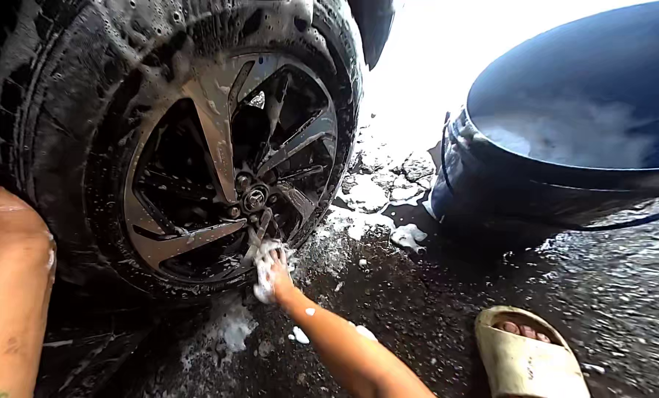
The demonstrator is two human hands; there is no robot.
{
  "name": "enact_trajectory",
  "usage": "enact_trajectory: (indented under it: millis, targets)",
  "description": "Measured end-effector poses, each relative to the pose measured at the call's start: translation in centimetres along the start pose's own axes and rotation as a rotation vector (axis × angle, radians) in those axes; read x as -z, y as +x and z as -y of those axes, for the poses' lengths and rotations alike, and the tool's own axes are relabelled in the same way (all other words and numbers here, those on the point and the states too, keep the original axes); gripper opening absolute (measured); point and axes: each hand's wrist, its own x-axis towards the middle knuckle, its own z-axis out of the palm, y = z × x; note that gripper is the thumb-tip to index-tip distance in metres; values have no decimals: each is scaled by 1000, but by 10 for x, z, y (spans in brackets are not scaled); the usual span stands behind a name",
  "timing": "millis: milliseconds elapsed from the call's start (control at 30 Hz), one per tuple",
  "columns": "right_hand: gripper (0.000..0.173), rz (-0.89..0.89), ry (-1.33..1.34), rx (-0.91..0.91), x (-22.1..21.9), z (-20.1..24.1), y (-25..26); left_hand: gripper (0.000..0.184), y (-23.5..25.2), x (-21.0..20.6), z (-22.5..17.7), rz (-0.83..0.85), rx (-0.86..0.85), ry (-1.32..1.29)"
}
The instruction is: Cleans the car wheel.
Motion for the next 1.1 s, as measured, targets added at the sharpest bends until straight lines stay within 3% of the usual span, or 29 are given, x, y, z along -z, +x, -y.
enact_trajectory:
  millis: [133,267,367,433,567,633,667,767,800,867,900,933,1000,1100]
  targets:
    - [83,206,93,-134,-10,4,-37,51,-6,0,-17,32,123,214]
    - [66,234,167,-257,17,3,-32,38,-2,-2,-29,-96,132,266]
    - [58,264,173,-326,18,-23,-7,46,-9,3,-20,1,110,304]
    - [52,217,165,-326,33,-36,18,53,-11,11,6,90,141,281]
    - [53,295,137,-391,64,-7,55,43,2,9,49,24,174,379]
    - [50,319,104,-355,74,-6,58,43,3,10,33,92,140,350]
    - [48,300,97,-298,72,-15,52,44,2,13,23,146,78,293]
    - [44,291,64,-179,44,-63,28,43,0,10,13,85,17,96]
    - [43,318,39,-174,34,-76,22,43,-2,17,22,112,20,155]
    - [44,378,24,-178,21,-90,12,37,-2,11,26,-10,228,282]
    - [47,390,27,-178,22,-93,10,37,1,16,43,38,222,426]
    - [50,393,34,-180,24,-94,6,39,4,26,69,100,111,551]
    - [51,388,58,-204,20,-95,-10,36,9,30,91,41,-7,546]
    - [48,292,49,-195,-1,-99,-19,28,6,16,46,-86,53,304]
